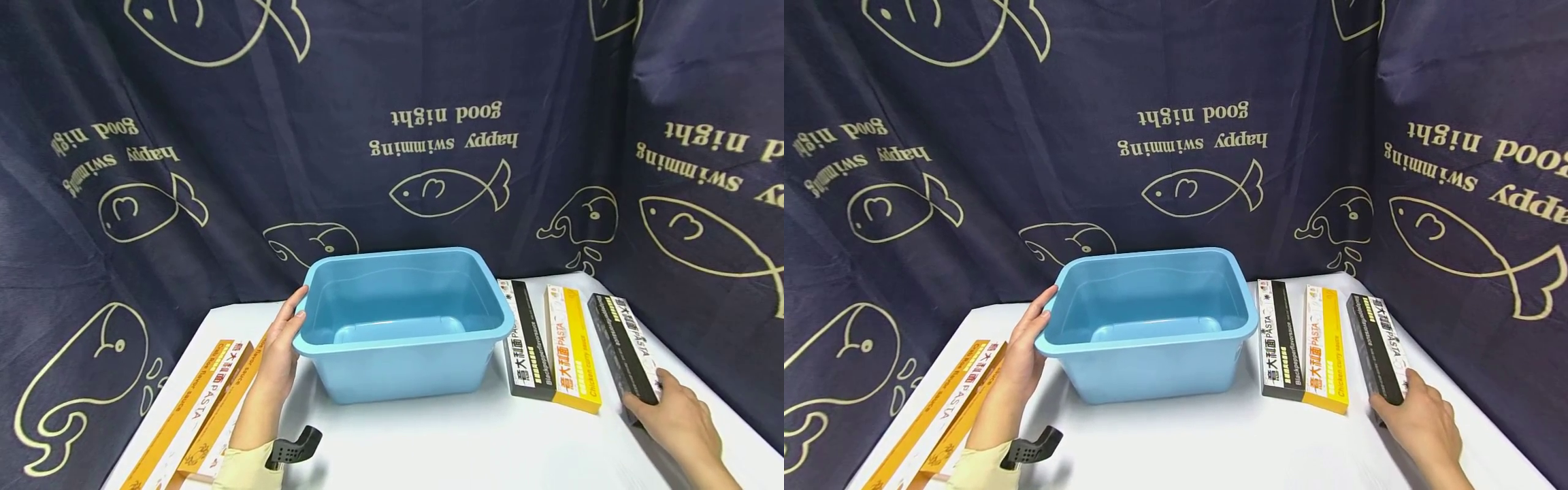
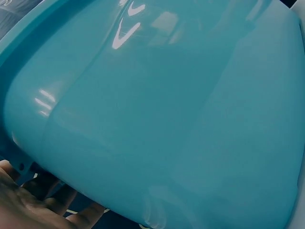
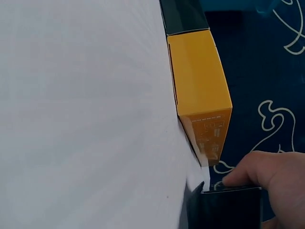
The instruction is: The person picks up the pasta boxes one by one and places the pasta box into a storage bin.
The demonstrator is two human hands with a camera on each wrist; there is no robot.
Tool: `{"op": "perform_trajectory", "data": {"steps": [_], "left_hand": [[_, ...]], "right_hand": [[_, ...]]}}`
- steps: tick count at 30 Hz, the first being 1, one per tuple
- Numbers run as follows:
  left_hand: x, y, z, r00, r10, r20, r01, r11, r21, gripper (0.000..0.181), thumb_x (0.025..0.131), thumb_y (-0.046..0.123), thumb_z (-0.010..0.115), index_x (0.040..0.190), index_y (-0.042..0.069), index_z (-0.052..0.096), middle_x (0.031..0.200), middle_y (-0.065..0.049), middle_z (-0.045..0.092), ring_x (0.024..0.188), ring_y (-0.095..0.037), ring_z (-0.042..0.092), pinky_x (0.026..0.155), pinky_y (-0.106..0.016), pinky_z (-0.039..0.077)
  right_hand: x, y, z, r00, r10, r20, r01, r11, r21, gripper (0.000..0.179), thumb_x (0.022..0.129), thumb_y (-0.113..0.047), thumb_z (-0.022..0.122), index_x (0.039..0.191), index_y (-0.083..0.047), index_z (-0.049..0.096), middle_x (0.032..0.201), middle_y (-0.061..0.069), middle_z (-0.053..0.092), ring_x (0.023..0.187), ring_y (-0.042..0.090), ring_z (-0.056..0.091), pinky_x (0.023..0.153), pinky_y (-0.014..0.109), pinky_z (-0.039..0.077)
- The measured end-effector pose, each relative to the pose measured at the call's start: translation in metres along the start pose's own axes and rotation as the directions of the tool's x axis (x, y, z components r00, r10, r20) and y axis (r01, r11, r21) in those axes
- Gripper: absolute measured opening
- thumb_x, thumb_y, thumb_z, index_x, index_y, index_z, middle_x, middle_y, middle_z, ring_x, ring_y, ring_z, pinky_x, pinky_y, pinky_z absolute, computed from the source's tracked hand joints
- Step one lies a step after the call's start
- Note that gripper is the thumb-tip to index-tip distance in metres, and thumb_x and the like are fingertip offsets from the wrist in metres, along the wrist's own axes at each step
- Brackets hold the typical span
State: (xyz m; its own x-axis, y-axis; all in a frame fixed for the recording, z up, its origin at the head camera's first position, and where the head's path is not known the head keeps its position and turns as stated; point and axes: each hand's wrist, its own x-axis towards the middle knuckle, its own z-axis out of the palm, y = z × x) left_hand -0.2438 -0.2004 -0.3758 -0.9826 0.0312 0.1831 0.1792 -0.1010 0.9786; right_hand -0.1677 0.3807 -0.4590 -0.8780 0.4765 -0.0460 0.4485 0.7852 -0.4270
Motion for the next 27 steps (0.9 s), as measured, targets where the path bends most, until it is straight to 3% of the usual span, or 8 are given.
{"op": "perform_trajectory", "data": {"steps": [7, 12, 16, 27], "left_hand": [[0.000, 0.000, 0.000, 1.000, -0.004, -0.007, 0.004, 1.000, 0.005, 0.050, 0.106, 0.024, 0.039, 0.155, 0.024, 0.035, 0.164, 0.003, 0.027, 0.145, -0.021, 0.030, 0.118, -0.053, 0.021], [0.001, -0.003, 0.003, 1.000, 0.011, -0.006, -0.011, 1.000, -0.007, 0.050, 0.105, 0.022, 0.040, 0.155, 0.022, 0.035, 0.163, 0.002, 0.027, 0.144, -0.023, 0.030, 0.117, -0.056, 0.021], [0.002, -0.005, 0.005, 1.000, 0.008, 0.009, -0.008, 1.000, -0.006, 0.051, 0.105, 0.021, 0.040, 0.155, 0.022, 0.035, 0.164, 0.002, 0.026, 0.145, -0.024, 0.028, 0.118, -0.059, 0.019], [0.001, -0.004, 0.000, 1.000, 0.019, -0.020, -0.019, 1.000, -0.001, 0.050, 0.104, 0.020, 0.040, 0.154, 0.022, 0.036, 0.164, 0.001, 0.027, 0.145, -0.025, 0.029, 0.117, -0.056, 0.021]], "right_hand": [[-0.005, -0.003, -0.007, 0.997, -0.005, -0.081, 0.008, 0.999, 0.034, 0.092, 0.088, -0.047, 0.063, 0.152, 0.007, 0.025, 0.136, 0.043, 0.038, 0.115, 0.061, 0.040, 0.078, 0.066, 0.043], [-0.008, -0.003, -0.011, 0.989, -0.039, -0.146, 0.043, 0.999, 0.027, 0.090, 0.086, -0.046, 0.066, 0.149, 0.007, 0.030, 0.135, 0.043, 0.040, 0.111, 0.060, 0.043, 0.080, 0.065, 0.042], [-0.011, -0.003, -0.015, 0.982, -0.015, -0.188, 0.022, 0.999, 0.036, 0.090, 0.083, -0.043, 0.068, 0.150, 0.006, 0.031, 0.133, 0.043, 0.040, 0.110, 0.059, 0.044, 0.081, 0.065, 0.040], [-0.015, -0.026, -0.039, 0.945, -0.075, -0.320, 0.120, 0.985, 0.123, 0.079, 0.086, -0.038, 0.064, 0.151, -0.003, 0.038, 0.135, 0.040, 0.044, 0.113, 0.057, 0.043, 0.080, 0.063, 0.036]]}}
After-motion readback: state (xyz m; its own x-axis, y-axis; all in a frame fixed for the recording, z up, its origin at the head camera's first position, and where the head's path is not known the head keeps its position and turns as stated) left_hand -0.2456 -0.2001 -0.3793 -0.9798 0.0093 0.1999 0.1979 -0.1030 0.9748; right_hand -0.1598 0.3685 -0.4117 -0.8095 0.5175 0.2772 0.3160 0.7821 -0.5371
